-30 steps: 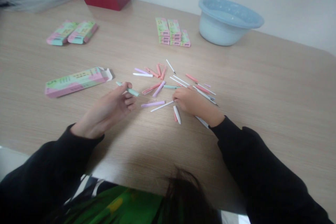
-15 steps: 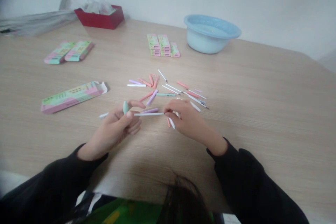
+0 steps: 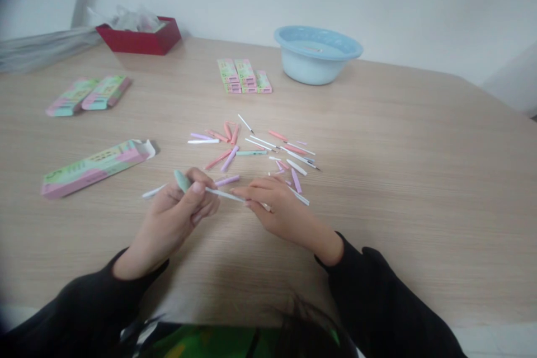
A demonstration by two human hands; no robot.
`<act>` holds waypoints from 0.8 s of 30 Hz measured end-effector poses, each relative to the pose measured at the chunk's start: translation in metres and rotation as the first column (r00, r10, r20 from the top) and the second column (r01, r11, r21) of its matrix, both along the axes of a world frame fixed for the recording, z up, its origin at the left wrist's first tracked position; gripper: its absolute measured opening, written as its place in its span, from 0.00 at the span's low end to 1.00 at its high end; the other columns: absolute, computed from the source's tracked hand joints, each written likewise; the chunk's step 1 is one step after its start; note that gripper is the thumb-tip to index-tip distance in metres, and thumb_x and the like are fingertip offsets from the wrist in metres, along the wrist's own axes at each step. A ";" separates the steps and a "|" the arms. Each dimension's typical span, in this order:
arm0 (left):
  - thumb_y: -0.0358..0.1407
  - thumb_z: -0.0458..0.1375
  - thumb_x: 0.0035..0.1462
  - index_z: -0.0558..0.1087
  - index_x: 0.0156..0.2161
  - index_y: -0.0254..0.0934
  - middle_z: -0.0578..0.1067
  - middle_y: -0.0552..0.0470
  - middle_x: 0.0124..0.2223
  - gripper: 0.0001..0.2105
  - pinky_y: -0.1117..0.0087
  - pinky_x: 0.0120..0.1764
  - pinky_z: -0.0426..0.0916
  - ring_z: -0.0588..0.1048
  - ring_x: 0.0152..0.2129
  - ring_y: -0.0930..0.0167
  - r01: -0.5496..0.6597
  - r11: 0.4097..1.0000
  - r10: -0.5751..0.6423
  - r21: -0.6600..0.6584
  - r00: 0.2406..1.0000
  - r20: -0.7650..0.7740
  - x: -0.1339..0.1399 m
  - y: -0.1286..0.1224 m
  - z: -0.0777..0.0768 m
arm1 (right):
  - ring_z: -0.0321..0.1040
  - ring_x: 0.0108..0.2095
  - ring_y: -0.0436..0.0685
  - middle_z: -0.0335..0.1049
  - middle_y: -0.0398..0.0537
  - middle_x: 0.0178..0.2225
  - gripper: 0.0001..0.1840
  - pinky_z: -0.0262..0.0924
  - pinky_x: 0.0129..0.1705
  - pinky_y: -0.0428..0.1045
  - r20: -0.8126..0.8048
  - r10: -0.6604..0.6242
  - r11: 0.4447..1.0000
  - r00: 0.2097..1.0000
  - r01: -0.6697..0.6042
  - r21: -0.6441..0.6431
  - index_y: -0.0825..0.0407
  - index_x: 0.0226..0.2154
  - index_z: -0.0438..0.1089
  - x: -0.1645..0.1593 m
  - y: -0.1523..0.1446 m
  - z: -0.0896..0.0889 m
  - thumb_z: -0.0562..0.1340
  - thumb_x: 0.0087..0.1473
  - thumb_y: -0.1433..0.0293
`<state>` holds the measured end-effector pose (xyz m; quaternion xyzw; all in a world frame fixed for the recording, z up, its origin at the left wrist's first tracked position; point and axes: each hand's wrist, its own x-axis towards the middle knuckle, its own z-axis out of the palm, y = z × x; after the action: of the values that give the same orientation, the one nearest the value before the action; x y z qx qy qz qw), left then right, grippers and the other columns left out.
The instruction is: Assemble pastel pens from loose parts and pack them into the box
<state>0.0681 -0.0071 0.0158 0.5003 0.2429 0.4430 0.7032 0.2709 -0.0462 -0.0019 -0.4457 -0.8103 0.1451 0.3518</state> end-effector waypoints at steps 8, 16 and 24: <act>0.48 0.58 0.64 0.78 0.39 0.32 0.70 0.53 0.27 0.18 0.75 0.29 0.66 0.70 0.25 0.74 -0.035 0.961 0.063 -0.274 0.994 0.094 0.006 0.002 0.004 | 0.76 0.33 0.57 0.79 0.42 0.29 0.06 0.67 0.49 0.59 -0.337 -0.284 0.948 0.897 0.211 -0.237 0.46 0.31 0.78 -0.002 -0.006 0.015 0.65 0.58 0.70; 0.43 0.50 0.70 0.77 0.44 0.33 0.61 0.60 0.23 0.17 0.82 0.15 0.53 0.56 0.13 0.82 0.071 0.781 0.124 -0.620 0.956 0.265 0.010 -0.007 0.008 | 0.79 0.35 0.55 0.82 0.40 0.35 0.05 0.74 0.42 0.53 -0.814 -0.237 0.969 0.531 0.070 -0.236 0.45 0.36 0.77 -0.032 -0.019 0.030 0.70 0.54 0.70; 0.36 0.54 0.69 0.76 0.32 0.28 0.71 0.54 0.24 0.16 0.83 0.20 0.66 0.67 0.16 0.82 0.128 0.756 0.148 -0.642 0.922 0.358 0.015 -0.019 0.009 | 0.80 0.40 0.57 0.83 0.40 0.37 0.08 0.71 0.53 0.58 -0.750 -0.260 0.964 0.608 0.208 -0.165 0.45 0.36 0.76 -0.049 -0.022 0.032 0.69 0.55 0.75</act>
<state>0.0834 -0.0260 0.0247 0.1235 0.2410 0.4236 0.8645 0.2217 -0.0684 0.0298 -0.4547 -0.5146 0.2973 0.6633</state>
